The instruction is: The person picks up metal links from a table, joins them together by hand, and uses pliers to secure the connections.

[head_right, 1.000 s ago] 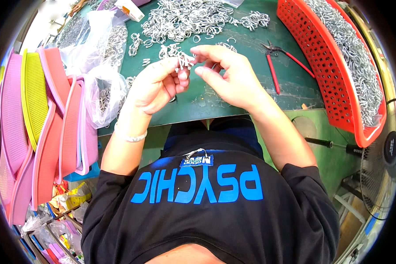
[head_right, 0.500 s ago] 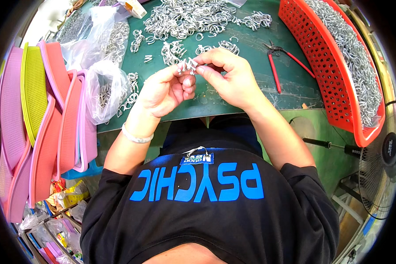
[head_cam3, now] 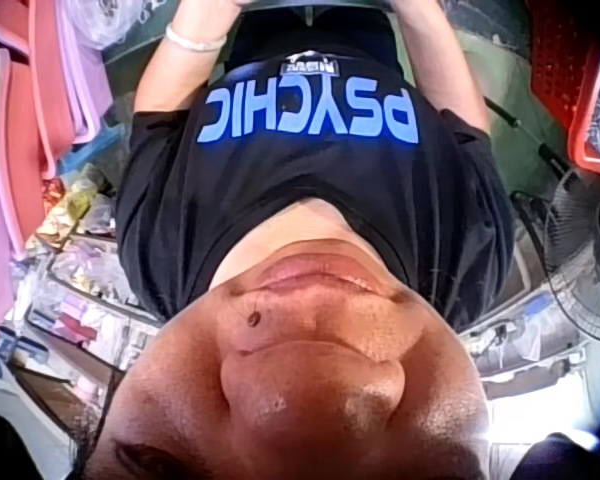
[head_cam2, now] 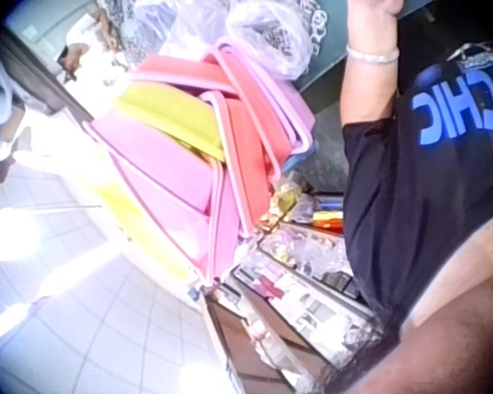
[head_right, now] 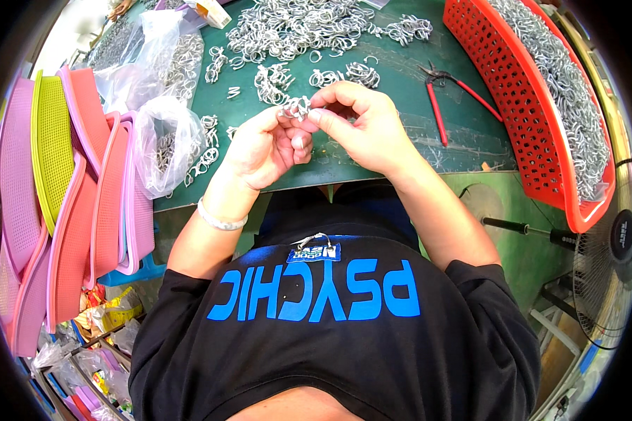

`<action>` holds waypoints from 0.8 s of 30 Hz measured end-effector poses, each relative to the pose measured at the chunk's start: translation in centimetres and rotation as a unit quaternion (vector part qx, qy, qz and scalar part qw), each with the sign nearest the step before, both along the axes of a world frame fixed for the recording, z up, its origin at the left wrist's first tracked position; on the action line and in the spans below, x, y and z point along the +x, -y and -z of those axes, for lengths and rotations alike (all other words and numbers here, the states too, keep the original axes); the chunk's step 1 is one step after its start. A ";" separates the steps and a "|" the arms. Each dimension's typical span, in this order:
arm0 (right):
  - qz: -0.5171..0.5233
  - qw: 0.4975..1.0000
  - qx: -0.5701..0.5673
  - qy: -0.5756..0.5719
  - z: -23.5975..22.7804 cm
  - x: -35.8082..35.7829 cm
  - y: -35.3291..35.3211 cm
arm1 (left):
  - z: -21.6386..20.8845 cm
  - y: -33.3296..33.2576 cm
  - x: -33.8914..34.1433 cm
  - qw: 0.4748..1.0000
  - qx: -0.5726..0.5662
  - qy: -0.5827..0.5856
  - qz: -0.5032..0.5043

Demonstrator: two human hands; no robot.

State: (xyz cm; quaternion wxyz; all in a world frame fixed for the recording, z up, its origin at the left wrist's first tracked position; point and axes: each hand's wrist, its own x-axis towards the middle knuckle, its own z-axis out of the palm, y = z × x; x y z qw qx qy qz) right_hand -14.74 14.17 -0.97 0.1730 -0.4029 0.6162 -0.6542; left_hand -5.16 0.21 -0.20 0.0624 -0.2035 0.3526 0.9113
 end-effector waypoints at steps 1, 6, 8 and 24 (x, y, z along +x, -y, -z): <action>0.000 1.000 0.001 0.013 0.0 0.0 0.0 | -0.2 -0.2 -0.1 1.000 -0.003 0.012 -0.014; -0.003 1.000 0.007 0.019 0.1 0.0 -0.2 | 0.3 0.0 0.0 1.000 0.009 0.002 -0.006; -0.003 1.000 0.011 0.019 0.1 0.0 -0.2 | 0.4 0.0 0.0 1.000 0.013 0.004 0.003; -0.044 0.997 0.002 0.063 -0.3 0.2 -0.1 | 0.7 -0.1 0.3 0.999 0.027 -0.010 0.022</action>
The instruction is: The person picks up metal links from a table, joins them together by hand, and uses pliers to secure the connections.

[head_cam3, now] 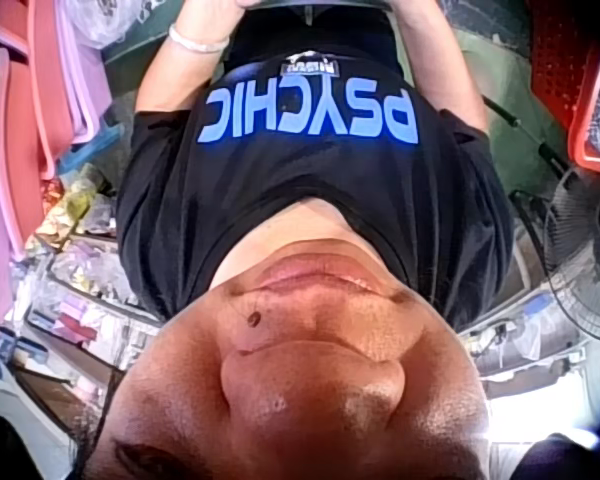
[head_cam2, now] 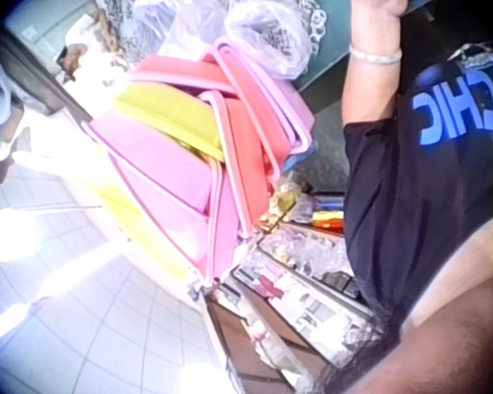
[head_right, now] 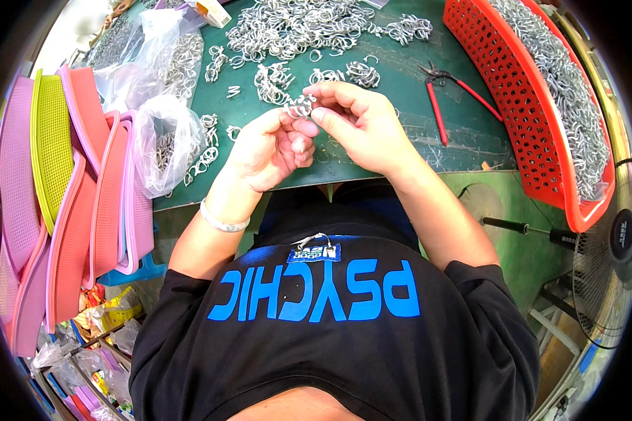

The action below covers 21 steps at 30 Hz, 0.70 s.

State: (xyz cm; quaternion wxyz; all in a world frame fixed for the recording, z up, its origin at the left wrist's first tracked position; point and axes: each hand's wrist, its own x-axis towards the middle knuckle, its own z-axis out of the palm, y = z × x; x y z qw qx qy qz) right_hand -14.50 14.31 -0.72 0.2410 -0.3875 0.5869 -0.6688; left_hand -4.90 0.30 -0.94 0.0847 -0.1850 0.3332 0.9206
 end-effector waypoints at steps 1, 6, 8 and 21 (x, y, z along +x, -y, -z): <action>0.000 1.000 0.000 0.003 0.0 0.0 0.0 | 0.0 -0.1 0.0 1.000 0.000 0.004 -0.005; -0.005 1.000 0.003 0.014 -0.1 0.0 -0.1 | -0.1 -0.2 0.0 1.000 0.002 0.009 -0.014; -0.007 1.000 0.005 0.015 -0.2 0.1 -0.1 | -0.1 -0.2 0.1 1.000 0.002 0.013 -0.015; 0.001 1.000 -0.010 0.007 -0.1 0.2 -0.3 | 0.2 -0.2 0.1 1.000 0.013 -0.011 0.000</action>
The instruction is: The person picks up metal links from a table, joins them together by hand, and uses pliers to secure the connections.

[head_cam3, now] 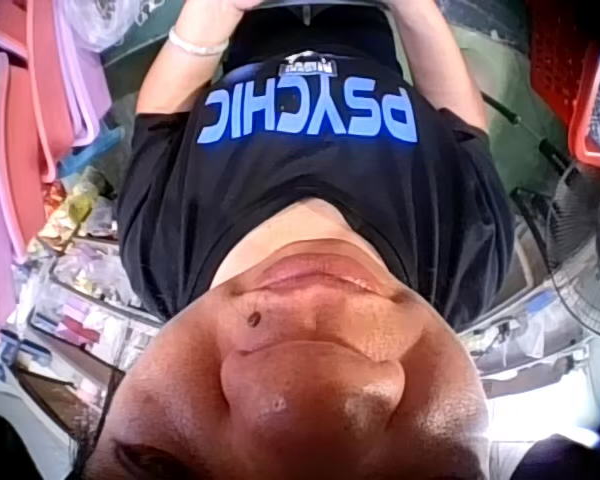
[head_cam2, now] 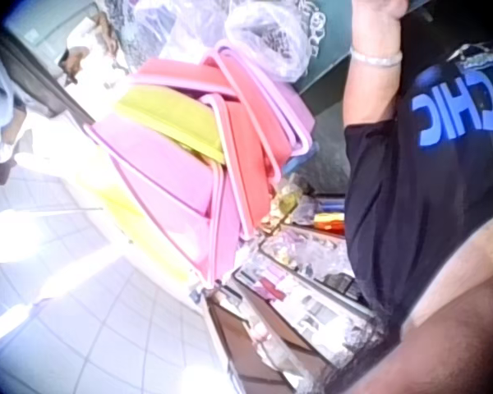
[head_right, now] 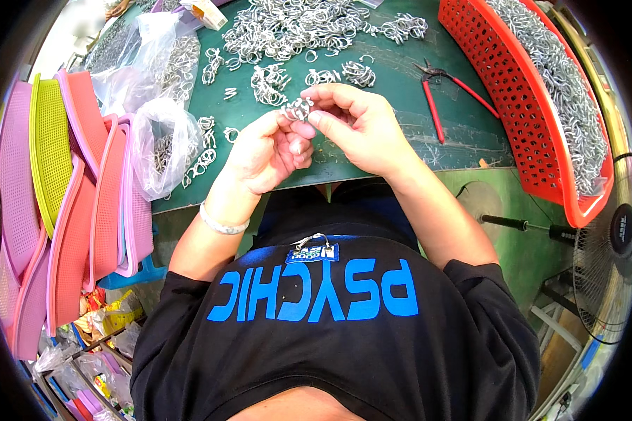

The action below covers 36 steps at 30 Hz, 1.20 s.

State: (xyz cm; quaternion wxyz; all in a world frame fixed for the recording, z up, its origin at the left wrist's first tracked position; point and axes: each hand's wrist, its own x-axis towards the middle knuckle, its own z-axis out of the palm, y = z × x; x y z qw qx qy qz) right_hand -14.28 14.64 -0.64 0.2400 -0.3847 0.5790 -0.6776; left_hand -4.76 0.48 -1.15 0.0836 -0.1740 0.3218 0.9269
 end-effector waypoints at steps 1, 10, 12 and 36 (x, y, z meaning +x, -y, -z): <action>0.004 1.000 -0.002 -0.009 0.0 0.0 0.0 | -0.2 -0.1 0.0 1.000 -0.006 0.003 -0.007; 0.002 1.000 -0.022 -0.015 0.1 0.0 -0.2 | -0.5 -0.3 0.0 0.998 -0.052 -0.007 -0.026; 0.001 1.000 -0.016 -0.016 -0.1 0.1 -0.4 | -0.5 -0.3 0.0 0.998 -0.059 -0.009 -0.024; -0.019 0.997 -0.019 0.074 -0.5 0.1 0.0 | -1.5 -0.7 0.3 0.997 -0.077 0.007 -0.026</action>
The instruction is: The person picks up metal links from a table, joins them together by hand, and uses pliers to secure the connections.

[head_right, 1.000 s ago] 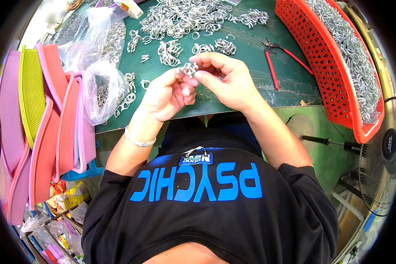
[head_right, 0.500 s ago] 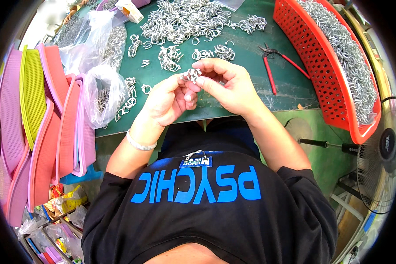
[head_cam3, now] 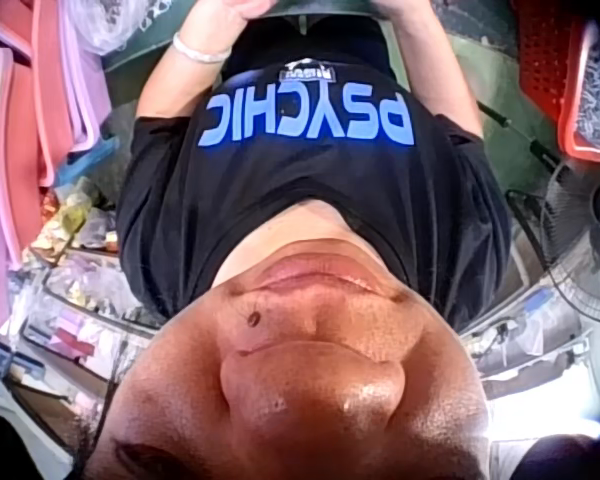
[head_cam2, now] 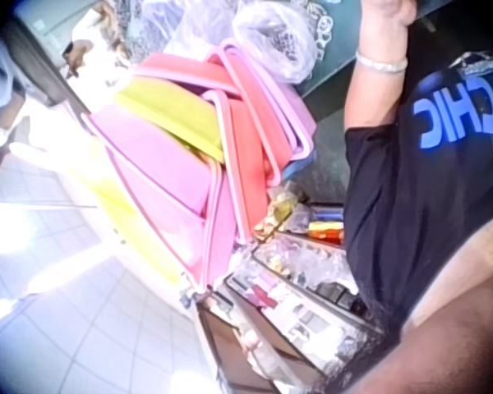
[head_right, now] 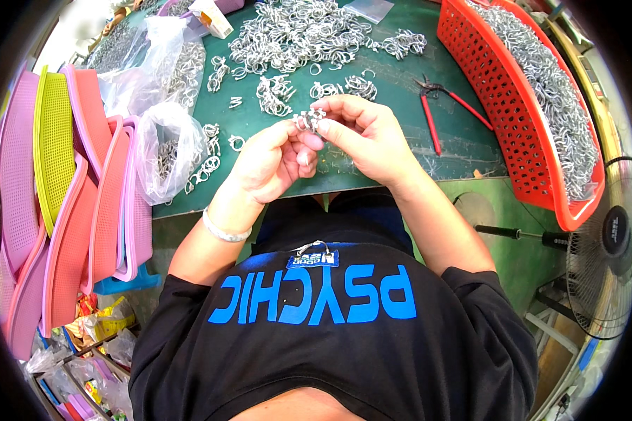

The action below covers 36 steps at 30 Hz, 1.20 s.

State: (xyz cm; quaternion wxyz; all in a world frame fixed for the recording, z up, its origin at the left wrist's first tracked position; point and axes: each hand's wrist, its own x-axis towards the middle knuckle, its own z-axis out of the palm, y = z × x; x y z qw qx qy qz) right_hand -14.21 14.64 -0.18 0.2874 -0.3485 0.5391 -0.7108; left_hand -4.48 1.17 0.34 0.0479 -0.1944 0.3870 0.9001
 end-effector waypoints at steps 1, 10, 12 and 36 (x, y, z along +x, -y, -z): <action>0.005 1.000 0.000 0.001 -0.2 -0.1 -0.2 | 0.0 -0.1 -0.3 1.000 -0.002 -0.005 0.004; 0.200 0.963 -0.001 -0.178 -5.8 -4.6 -3.9 | 1.0 0.8 0.2 1.000 -0.006 -0.025 0.010; 0.357 0.877 0.001 -0.323 -7.9 -7.5 -6.9 | 1.1 0.8 0.2 0.999 -0.005 -0.035 0.008; 0.296 0.760 0.280 -0.506 -10.2 -6.5 -9.2 | 1.2 1.0 1.3 0.981 -0.189 -0.049 -0.009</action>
